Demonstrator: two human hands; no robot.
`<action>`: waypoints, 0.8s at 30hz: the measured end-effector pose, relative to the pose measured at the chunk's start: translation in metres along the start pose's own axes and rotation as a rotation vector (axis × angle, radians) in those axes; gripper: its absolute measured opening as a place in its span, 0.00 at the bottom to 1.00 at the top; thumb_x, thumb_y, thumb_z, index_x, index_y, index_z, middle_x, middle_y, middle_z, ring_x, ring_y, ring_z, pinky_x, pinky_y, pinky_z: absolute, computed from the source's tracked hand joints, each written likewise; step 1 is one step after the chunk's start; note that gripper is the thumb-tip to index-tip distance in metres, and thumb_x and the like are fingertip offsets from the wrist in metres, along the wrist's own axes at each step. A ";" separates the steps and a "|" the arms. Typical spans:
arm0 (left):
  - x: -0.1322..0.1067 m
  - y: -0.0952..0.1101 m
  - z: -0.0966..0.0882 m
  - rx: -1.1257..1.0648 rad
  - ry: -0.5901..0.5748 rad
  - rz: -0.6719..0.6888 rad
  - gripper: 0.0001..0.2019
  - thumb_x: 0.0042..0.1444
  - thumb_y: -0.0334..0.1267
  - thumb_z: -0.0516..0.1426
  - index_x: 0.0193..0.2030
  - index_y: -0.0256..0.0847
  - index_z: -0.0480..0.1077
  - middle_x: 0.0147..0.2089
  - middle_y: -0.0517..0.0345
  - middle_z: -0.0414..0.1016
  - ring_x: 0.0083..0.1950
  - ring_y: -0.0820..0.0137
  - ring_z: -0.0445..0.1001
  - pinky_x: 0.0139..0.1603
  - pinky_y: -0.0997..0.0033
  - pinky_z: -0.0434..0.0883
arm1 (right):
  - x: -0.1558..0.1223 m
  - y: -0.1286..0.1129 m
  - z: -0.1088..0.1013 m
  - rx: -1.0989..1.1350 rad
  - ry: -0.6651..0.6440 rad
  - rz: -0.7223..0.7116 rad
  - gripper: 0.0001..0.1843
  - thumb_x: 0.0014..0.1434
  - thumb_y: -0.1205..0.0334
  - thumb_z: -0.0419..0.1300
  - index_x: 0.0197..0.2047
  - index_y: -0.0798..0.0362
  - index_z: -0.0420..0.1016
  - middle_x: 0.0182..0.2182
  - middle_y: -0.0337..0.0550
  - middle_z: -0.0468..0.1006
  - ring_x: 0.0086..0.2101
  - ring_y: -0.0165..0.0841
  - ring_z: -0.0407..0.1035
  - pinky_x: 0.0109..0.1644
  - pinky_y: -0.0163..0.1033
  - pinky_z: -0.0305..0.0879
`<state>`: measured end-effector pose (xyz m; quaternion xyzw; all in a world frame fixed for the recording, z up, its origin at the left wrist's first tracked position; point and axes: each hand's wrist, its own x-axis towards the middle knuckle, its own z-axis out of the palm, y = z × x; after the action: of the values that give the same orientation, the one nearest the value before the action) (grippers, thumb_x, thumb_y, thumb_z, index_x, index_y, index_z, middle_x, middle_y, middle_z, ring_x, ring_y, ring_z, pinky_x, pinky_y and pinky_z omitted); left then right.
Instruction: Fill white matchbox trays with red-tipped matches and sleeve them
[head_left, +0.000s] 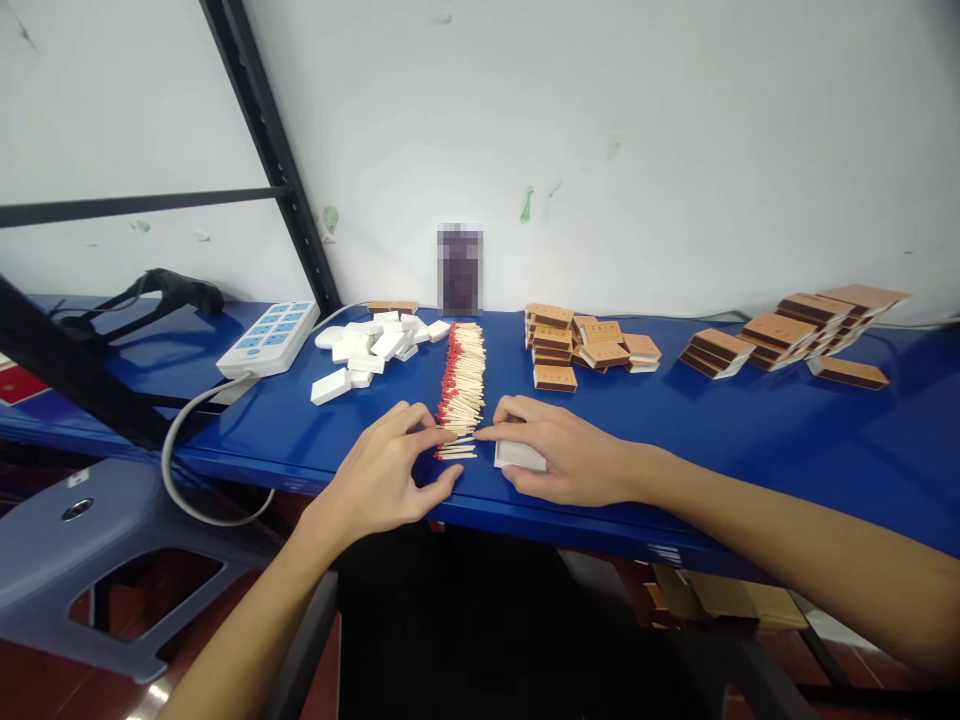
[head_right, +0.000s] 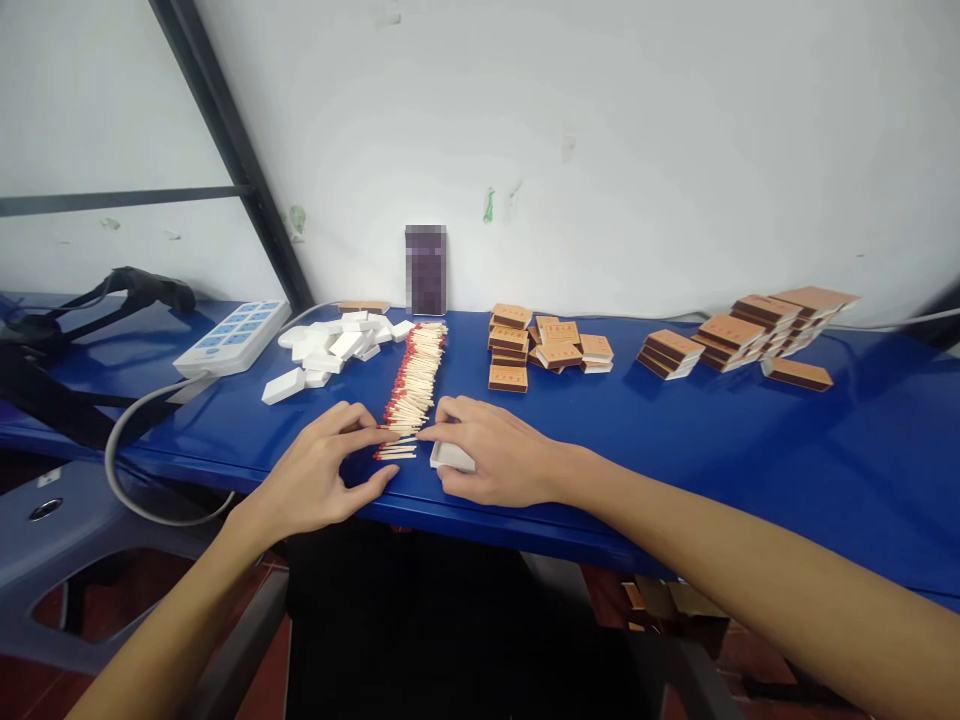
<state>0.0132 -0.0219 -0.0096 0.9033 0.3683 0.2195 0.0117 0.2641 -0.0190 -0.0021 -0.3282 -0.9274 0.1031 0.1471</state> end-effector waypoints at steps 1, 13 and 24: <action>0.000 0.000 0.000 0.003 -0.007 -0.005 0.17 0.62 0.46 0.56 0.51 0.39 0.77 0.41 0.52 0.69 0.43 0.63 0.67 0.45 0.59 0.69 | 0.000 0.000 0.000 0.000 -0.005 0.003 0.23 0.61 0.62 0.56 0.59 0.57 0.73 0.44 0.51 0.70 0.43 0.42 0.67 0.49 0.51 0.67; 0.002 0.001 -0.003 -0.065 -0.069 -0.019 0.17 0.63 0.45 0.55 0.55 0.41 0.75 0.42 0.54 0.69 0.44 0.63 0.67 0.46 0.60 0.68 | 0.000 -0.002 -0.002 0.012 -0.021 0.003 0.25 0.61 0.63 0.56 0.62 0.54 0.69 0.42 0.49 0.69 0.41 0.41 0.65 0.47 0.50 0.66; 0.003 0.000 -0.004 -0.100 -0.123 -0.049 0.19 0.64 0.46 0.55 0.57 0.41 0.73 0.42 0.54 0.68 0.45 0.63 0.66 0.50 0.59 0.68 | 0.000 -0.003 -0.002 0.014 -0.020 -0.004 0.22 0.62 0.63 0.56 0.59 0.53 0.71 0.42 0.48 0.69 0.40 0.40 0.65 0.46 0.48 0.66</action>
<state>0.0139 -0.0206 -0.0047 0.9041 0.3775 0.1814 0.0848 0.2632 -0.0208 0.0011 -0.3244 -0.9286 0.1127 0.1404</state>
